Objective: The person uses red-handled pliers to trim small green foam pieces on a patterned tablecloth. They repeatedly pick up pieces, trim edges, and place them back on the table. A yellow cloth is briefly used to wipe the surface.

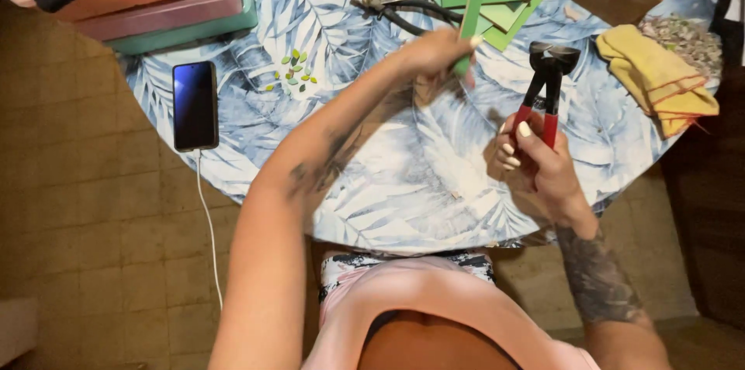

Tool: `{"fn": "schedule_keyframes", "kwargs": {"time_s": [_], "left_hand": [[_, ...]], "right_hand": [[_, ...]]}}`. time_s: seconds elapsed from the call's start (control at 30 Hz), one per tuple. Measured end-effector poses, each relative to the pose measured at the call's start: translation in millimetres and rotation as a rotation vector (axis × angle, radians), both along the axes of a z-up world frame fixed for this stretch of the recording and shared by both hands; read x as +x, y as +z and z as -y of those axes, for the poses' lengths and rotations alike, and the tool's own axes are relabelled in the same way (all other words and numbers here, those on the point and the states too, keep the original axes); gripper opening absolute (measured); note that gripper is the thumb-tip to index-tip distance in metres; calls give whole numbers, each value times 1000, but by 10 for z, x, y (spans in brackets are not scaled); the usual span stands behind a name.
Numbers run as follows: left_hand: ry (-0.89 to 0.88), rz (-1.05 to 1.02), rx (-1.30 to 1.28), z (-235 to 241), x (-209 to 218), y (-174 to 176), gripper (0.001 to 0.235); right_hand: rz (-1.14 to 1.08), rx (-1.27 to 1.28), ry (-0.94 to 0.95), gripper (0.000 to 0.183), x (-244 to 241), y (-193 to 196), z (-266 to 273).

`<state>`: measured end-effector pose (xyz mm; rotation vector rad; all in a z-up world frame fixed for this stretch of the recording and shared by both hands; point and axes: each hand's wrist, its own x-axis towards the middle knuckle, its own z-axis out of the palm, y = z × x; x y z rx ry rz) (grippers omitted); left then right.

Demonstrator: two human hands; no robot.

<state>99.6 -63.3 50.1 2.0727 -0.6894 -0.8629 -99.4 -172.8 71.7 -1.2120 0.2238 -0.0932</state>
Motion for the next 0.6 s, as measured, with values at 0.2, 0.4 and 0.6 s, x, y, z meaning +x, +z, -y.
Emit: {"fn": "schedule_keyframes", "kwargs": {"time_s": [0.2,0.4,0.6], "left_hand": [[116,286,175,746,917,-401,76],[199,84,253,190,502,358,66],[642,-253,-304,-103,627,120,39]], "right_hand": [[15,147,78,20,-76,23,17],[-19,7,65,18,-14,192,23],[75,-131,188,24,257,188,49]]}}
